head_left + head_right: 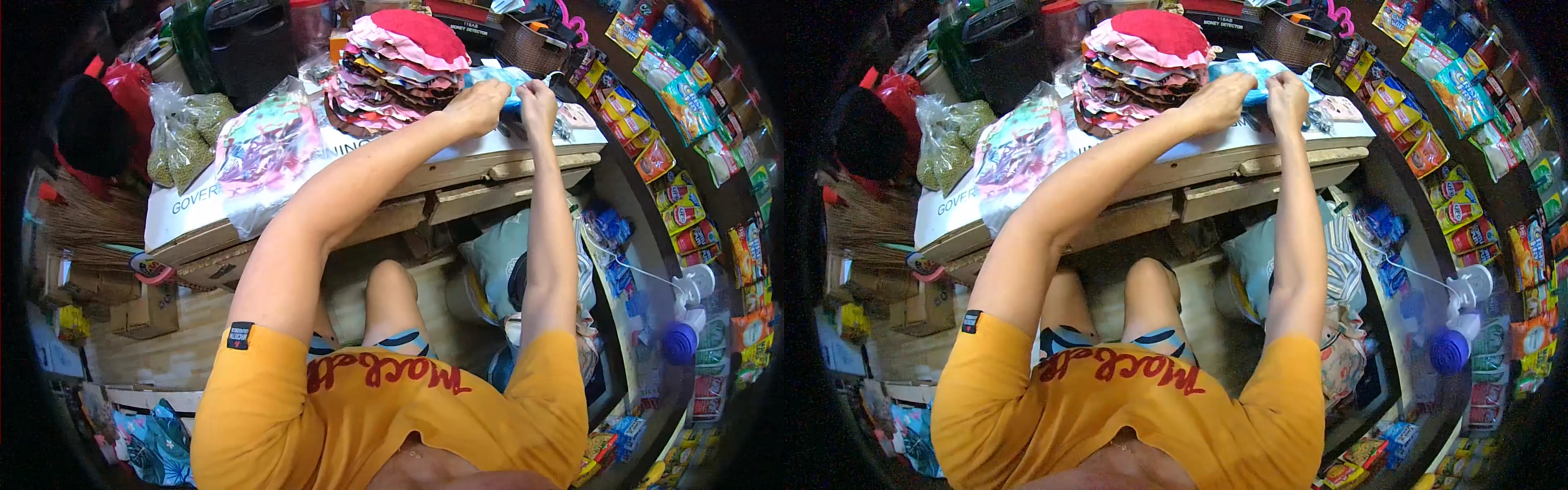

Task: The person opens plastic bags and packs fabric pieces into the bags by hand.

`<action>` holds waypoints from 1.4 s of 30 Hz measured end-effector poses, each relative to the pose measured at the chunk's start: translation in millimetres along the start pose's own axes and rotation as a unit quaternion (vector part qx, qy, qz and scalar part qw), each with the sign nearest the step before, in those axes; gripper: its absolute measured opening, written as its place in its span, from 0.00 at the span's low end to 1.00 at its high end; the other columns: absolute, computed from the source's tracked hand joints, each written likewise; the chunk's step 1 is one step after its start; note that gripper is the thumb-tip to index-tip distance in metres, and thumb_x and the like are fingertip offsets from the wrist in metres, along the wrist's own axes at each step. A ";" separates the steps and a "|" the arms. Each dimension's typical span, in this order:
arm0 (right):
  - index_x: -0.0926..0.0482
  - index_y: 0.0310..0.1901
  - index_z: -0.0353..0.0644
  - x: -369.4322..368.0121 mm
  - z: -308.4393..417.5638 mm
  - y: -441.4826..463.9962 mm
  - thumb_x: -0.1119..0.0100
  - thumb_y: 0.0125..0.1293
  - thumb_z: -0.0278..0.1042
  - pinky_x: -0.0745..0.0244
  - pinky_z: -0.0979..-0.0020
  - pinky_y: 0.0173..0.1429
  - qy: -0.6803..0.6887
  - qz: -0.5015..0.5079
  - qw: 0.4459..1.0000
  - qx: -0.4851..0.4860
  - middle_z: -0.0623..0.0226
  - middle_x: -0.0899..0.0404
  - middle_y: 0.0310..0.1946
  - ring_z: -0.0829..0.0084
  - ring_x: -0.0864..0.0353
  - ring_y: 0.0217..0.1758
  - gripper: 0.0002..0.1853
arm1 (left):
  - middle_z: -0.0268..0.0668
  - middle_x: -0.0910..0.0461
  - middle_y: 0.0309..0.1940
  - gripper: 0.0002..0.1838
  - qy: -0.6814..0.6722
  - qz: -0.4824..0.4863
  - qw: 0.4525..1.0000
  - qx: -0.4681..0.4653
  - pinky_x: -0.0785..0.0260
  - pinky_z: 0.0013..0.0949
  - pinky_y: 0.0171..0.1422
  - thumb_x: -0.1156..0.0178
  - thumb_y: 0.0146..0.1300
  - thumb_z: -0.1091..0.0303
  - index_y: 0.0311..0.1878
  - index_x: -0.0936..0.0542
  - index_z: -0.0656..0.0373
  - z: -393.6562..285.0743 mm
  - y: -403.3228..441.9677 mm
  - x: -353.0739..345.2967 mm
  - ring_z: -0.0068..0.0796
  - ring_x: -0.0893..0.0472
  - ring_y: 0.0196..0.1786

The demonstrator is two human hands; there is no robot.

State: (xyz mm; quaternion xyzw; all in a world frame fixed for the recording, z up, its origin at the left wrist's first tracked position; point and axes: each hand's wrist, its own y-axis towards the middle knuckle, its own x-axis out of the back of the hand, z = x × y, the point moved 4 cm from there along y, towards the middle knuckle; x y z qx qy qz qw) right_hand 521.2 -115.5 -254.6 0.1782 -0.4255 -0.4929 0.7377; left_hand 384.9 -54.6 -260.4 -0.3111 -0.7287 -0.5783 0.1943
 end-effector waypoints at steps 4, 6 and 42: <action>0.22 0.29 0.34 13.7 -15.7 -9.1 0.40 0.52 0.31 0.30 0.68 0.38 0.104 -0.045 0.993 -0.026 0.58 0.21 0.24 0.69 0.23 0.29 0.08 | 0.53 0.24 0.42 0.11 0.090 0.160 0.977 0.109 0.30 0.47 0.48 0.55 0.55 0.76 0.40 0.26 0.65 3.6 5.2 -12.4 0.52 0.23 0.46; 0.22 0.28 0.34 19.6 -16.4 -13.8 0.40 0.52 0.30 0.31 0.70 0.37 0.132 -0.058 0.989 -0.024 0.61 0.22 0.23 0.72 0.25 0.28 0.07 | 0.51 0.22 0.41 0.12 0.125 0.150 0.975 0.103 0.28 0.47 0.46 0.54 0.56 0.74 0.42 0.24 0.63 4.0 7.9 -21.5 0.51 0.21 0.44; 0.25 0.31 0.35 3.2 -31.0 -41.0 0.43 0.57 0.22 0.34 0.80 0.36 0.365 -0.015 0.928 -0.075 0.71 0.25 0.26 0.82 0.30 0.29 0.02 | 0.44 0.21 0.33 0.06 0.054 0.039 0.994 0.086 0.30 0.45 0.41 0.42 0.52 0.67 0.31 0.19 0.57 21.1 3.2 -36.0 0.46 0.20 0.38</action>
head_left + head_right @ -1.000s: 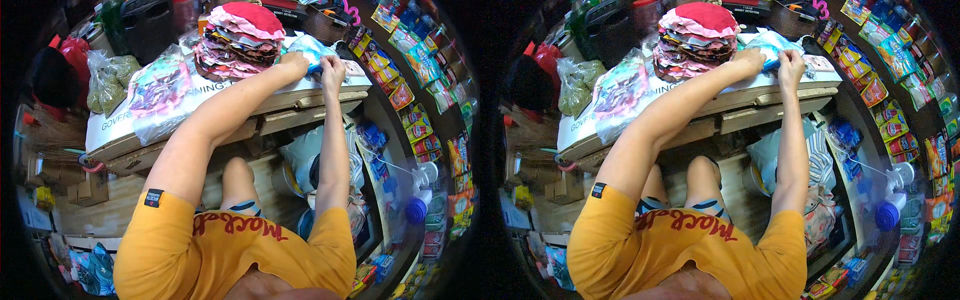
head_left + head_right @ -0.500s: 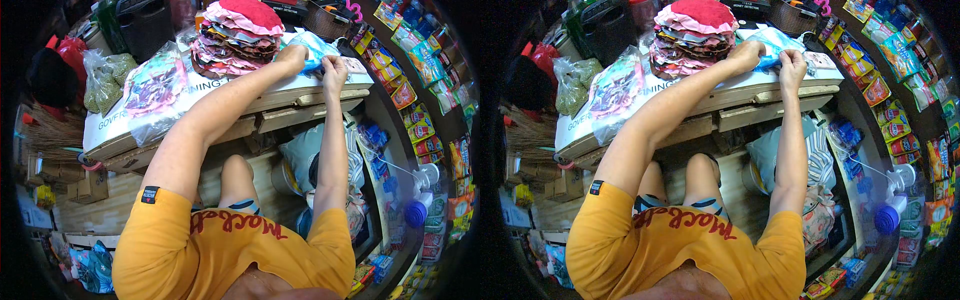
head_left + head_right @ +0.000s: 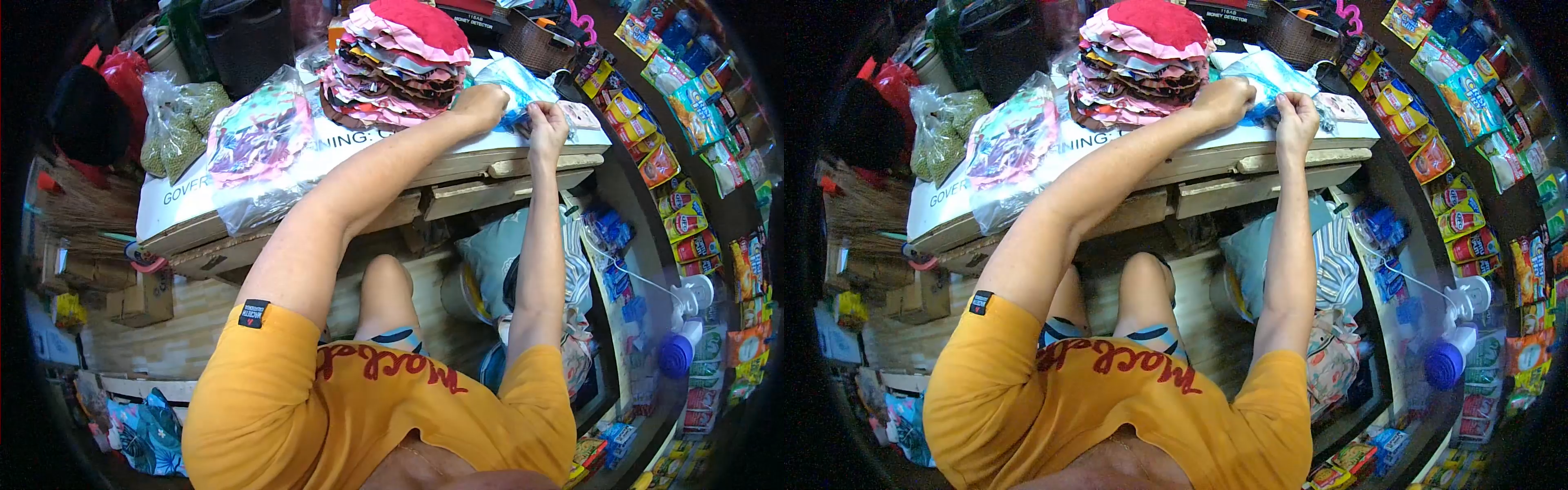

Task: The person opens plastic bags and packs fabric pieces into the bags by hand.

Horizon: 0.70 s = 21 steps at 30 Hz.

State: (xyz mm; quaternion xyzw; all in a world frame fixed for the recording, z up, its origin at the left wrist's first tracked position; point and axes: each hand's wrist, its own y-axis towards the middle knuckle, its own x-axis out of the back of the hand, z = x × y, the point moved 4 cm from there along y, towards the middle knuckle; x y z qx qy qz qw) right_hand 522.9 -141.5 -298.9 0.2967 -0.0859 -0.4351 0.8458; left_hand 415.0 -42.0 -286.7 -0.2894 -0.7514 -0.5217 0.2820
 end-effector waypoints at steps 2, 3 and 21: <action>0.24 0.32 0.35 2.3 0.6 -0.9 0.43 0.57 0.21 0.34 0.80 0.36 0.014 0.001 1.000 -0.009 0.72 0.25 0.26 0.83 0.30 0.29 0.01 | 0.45 0.20 0.30 0.07 -0.036 -0.008 0.999 0.034 0.30 0.44 0.40 0.41 0.51 0.67 0.29 0.20 0.59 0.8 -1.1 7.3 0.45 0.20 0.36; 0.24 0.32 0.35 1.6 1.3 -1.1 0.43 0.57 0.21 0.34 0.81 0.35 0.024 0.003 1.000 -0.015 0.72 0.25 0.26 0.83 0.30 0.29 0.01 | 0.47 0.21 0.28 0.07 -0.065 -0.022 0.997 0.029 0.31 0.44 0.39 0.40 0.50 0.67 0.29 0.21 0.61 1.6 -1.1 10.6 0.46 0.20 0.35; 0.20 0.38 0.50 -38.0 16.4 -3.4 0.41 0.48 0.33 0.28 0.55 0.42 -0.430 0.086 0.889 0.136 0.51 0.20 0.32 0.49 0.23 0.41 0.12 | 0.43 0.24 0.30 0.08 -0.080 -0.158 0.978 -0.114 0.32 0.43 0.39 0.43 0.50 0.70 0.34 0.21 0.61 -32.2 -18.9 53.7 0.44 0.24 0.38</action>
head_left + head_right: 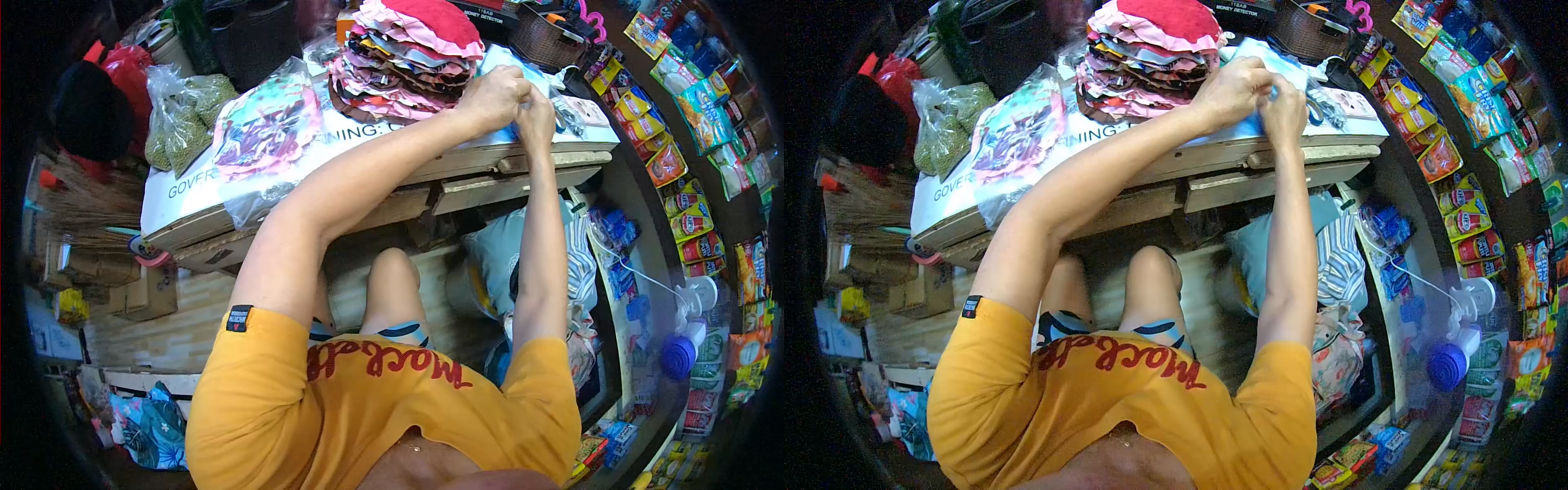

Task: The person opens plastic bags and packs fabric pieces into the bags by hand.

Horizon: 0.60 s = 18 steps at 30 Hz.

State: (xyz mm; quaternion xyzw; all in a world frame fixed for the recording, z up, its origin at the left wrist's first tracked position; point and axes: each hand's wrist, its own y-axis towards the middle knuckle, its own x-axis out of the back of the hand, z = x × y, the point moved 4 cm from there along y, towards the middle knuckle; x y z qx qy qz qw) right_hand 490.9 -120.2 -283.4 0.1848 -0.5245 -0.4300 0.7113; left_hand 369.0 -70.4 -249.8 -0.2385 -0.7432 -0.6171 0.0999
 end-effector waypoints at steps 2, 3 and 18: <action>0.20 0.37 0.50 -1.8 -6.8 3.1 0.41 0.49 0.34 0.28 0.55 0.41 -0.078 -0.010 0.996 -0.039 0.52 0.20 0.32 0.50 0.23 0.39 0.11 | 0.45 0.25 0.28 0.06 -0.043 -0.015 0.999 -0.027 0.32 0.38 0.37 0.44 0.53 0.72 0.33 0.23 0.64 -13.6 -1.2 11.2 0.39 0.24 0.34; 0.19 0.37 0.51 -1.7 -9.9 3.2 0.41 0.49 0.35 0.28 0.54 0.41 -0.117 -0.015 0.991 -0.058 0.53 0.20 0.31 0.51 0.23 0.38 0.11 | 0.44 0.25 0.27 0.05 -0.094 -0.020 0.995 0.002 0.32 0.36 0.37 0.44 0.55 0.72 0.33 0.23 0.64 -23.7 -2.4 22.4 0.36 0.24 0.33; 0.23 0.48 0.37 -16.0 -17.2 38.4 0.36 0.46 0.42 0.29 0.61 0.55 -0.167 0.193 0.965 -0.057 0.51 0.23 0.48 0.58 0.26 0.56 0.26 | 0.26 0.25 0.28 0.06 -0.214 -0.203 0.949 0.115 0.37 0.16 0.34 0.45 0.65 0.70 0.39 0.25 0.64 -80.8 -56.5 232.8 0.11 0.29 0.31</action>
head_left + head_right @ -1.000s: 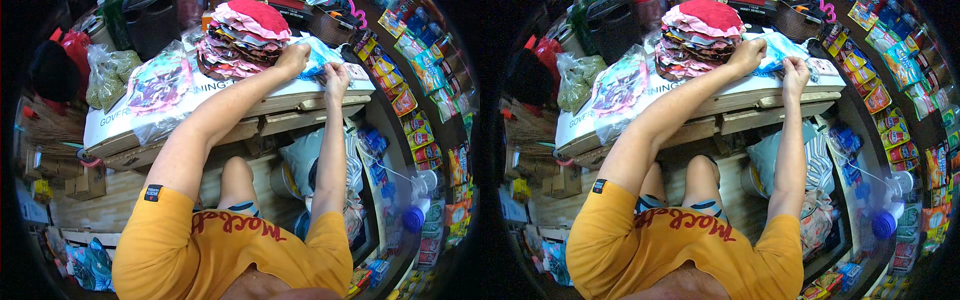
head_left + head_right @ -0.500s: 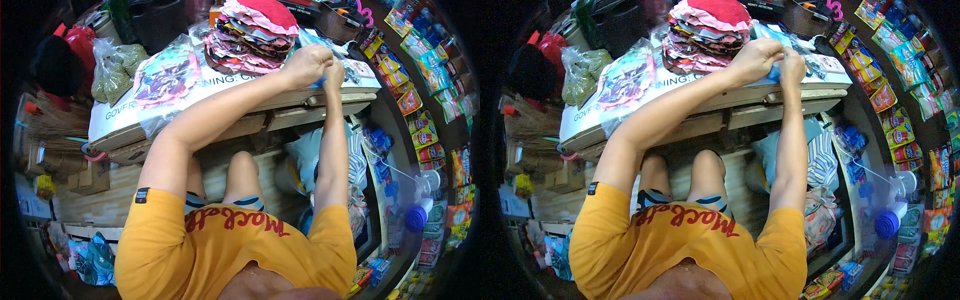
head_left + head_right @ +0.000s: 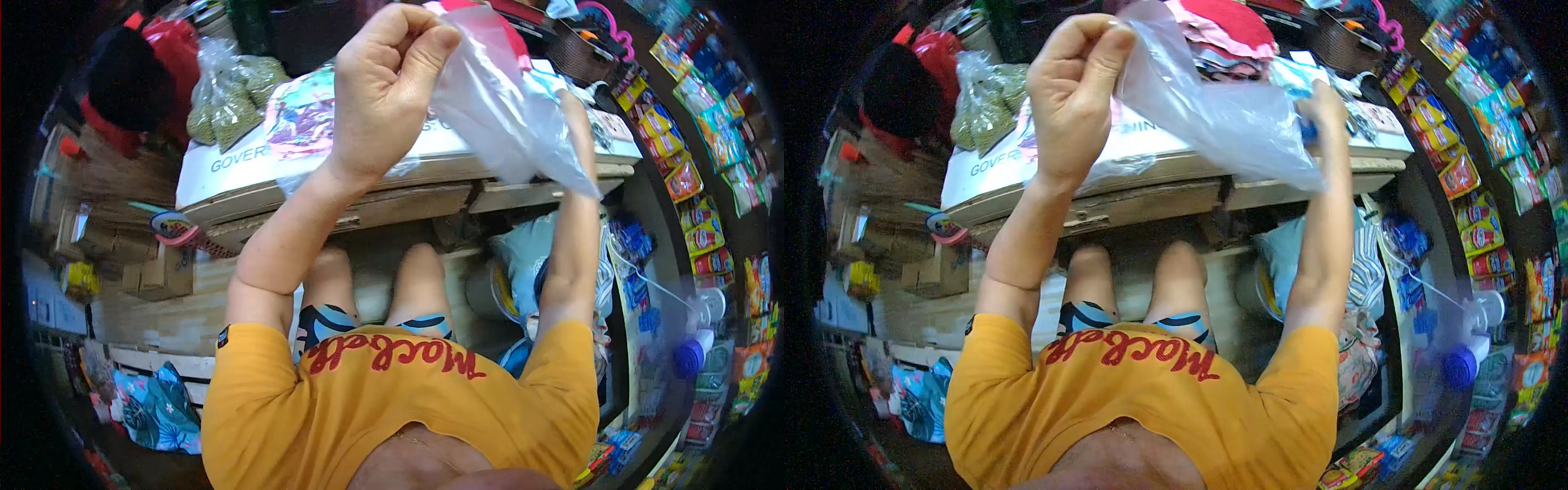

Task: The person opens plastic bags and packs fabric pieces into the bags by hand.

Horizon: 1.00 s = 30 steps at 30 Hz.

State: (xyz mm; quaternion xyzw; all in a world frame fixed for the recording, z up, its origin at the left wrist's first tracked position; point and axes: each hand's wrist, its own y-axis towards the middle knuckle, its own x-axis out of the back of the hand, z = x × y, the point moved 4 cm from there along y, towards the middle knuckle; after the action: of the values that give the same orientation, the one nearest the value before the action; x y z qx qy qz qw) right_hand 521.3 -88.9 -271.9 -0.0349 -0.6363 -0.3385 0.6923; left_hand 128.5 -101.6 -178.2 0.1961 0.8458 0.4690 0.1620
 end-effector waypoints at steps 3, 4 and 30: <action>0.26 0.52 0.35 43.7 30.1 -37.5 0.35 0.46 0.36 0.35 0.65 0.61 0.141 -0.097 0.977 0.130 0.50 0.24 0.49 0.59 0.25 0.55 0.29 | 0.24 0.26 0.27 0.06 0.097 0.012 0.995 0.019 0.39 0.14 0.34 0.43 0.63 0.71 0.39 0.24 0.64 18.0 -7.7 26.1 0.09 0.30 0.31; 0.25 0.51 0.35 58.9 47.3 -50.1 0.36 0.48 0.35 0.35 0.67 0.60 0.215 -0.107 0.960 0.143 0.53 0.23 0.48 0.62 0.25 0.53 0.26 | 0.23 0.26 0.26 0.06 0.093 0.005 0.995 0.032 0.39 0.14 0.33 0.42 0.62 0.71 0.39 0.23 0.64 19.1 -11.9 30.1 0.09 0.31 0.30; 0.22 0.29 0.35 43.5 268.8 -160.7 0.40 0.59 0.28 0.36 0.82 0.36 0.618 0.114 0.755 0.188 0.72 0.24 0.24 0.84 0.29 0.29 0.05 | 0.24 0.31 0.17 0.16 0.073 0.046 0.979 0.186 0.45 0.20 0.28 0.35 0.56 0.65 0.18 0.27 0.62 48.1 -49.3 120.0 0.10 0.36 0.25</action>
State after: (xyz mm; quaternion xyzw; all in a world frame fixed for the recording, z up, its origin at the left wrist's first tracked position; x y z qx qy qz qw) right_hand 206.7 -102.1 -243.5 0.2402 -0.1116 -0.0783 0.9611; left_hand 37.2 -32.2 -255.6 0.2271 0.9176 0.3239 0.0387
